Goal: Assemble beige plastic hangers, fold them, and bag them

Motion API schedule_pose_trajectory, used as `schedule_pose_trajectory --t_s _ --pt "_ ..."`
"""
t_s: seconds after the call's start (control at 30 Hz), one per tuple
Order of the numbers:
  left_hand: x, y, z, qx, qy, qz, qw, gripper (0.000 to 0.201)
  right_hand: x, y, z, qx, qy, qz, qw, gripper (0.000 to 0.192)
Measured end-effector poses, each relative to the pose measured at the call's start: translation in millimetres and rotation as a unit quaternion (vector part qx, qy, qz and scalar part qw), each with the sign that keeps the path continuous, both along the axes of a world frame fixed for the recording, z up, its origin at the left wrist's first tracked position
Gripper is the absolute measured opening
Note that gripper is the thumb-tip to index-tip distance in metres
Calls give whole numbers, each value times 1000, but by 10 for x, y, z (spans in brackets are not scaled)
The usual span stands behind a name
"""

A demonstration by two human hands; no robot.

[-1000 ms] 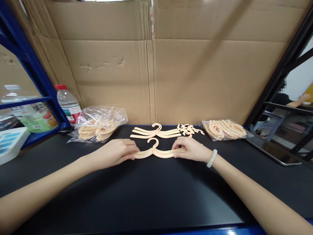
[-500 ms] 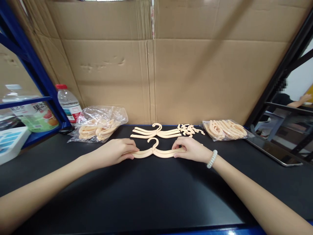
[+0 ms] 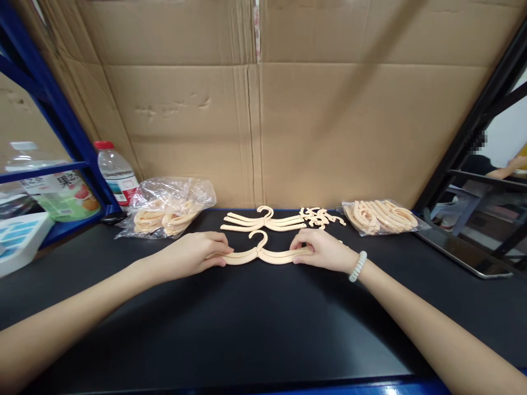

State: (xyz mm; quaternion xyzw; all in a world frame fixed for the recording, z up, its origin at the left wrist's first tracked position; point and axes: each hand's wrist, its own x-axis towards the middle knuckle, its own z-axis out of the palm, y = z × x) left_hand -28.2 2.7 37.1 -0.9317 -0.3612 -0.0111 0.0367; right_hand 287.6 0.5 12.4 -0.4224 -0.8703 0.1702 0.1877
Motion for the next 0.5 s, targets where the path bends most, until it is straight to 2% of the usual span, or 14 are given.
schedule_pose_trajectory --t_s 0.5 --pt "-37 31 1 -32 -34 -11 999 16 1 6 -17 7 2 -1 1000 26"
